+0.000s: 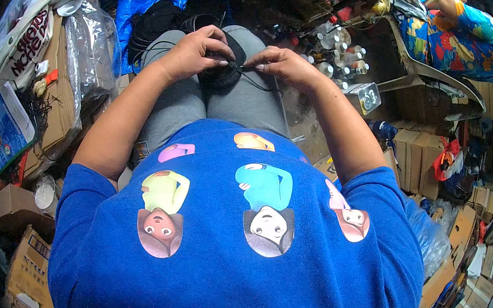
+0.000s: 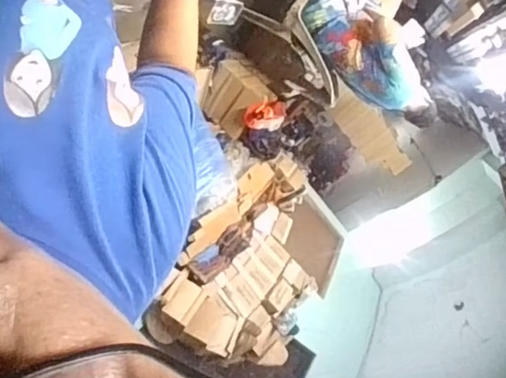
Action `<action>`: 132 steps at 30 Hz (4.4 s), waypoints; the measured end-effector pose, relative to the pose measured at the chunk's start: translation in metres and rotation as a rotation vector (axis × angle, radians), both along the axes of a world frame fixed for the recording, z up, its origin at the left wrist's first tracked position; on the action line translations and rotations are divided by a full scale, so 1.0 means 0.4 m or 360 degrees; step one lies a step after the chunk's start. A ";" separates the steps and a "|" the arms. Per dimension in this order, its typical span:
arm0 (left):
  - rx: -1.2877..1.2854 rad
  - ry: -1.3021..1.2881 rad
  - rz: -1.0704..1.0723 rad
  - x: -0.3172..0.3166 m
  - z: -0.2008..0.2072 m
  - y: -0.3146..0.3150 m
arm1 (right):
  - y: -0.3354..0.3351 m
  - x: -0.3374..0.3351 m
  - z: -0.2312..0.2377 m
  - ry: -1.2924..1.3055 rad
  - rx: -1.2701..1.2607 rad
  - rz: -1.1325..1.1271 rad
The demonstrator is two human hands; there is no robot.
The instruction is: Lacing a black shoe while sitting in a workshop.
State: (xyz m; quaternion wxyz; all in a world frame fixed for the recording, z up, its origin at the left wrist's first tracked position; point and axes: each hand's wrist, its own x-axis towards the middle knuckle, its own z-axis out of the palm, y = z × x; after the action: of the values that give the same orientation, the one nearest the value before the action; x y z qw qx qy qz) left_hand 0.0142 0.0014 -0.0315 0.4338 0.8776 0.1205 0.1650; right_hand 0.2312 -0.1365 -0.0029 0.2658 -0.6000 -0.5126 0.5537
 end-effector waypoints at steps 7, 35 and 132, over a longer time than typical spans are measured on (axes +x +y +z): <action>0.0026 0.0020 0.0026 0.004 -0.004 -0.005 | 0.001 -0.009 -0.011 0.0042 0.0020 -0.0065; 0.0561 0.0230 0.0326 -0.173 0.038 0.014 | -0.110 -0.160 0.020 -0.1327 0.0823 -0.0045; 0.0661 0.0334 -0.0088 -0.081 0.054 -0.046 | 0.021 -0.084 0.056 -0.1703 0.0907 0.0715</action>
State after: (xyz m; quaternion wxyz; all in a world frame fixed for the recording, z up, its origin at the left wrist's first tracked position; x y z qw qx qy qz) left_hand -0.0180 -0.0172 -0.0099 0.2332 0.9633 0.1043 0.0823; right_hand 0.1974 -0.1282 0.0197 0.0001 -0.5771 -0.8143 0.0624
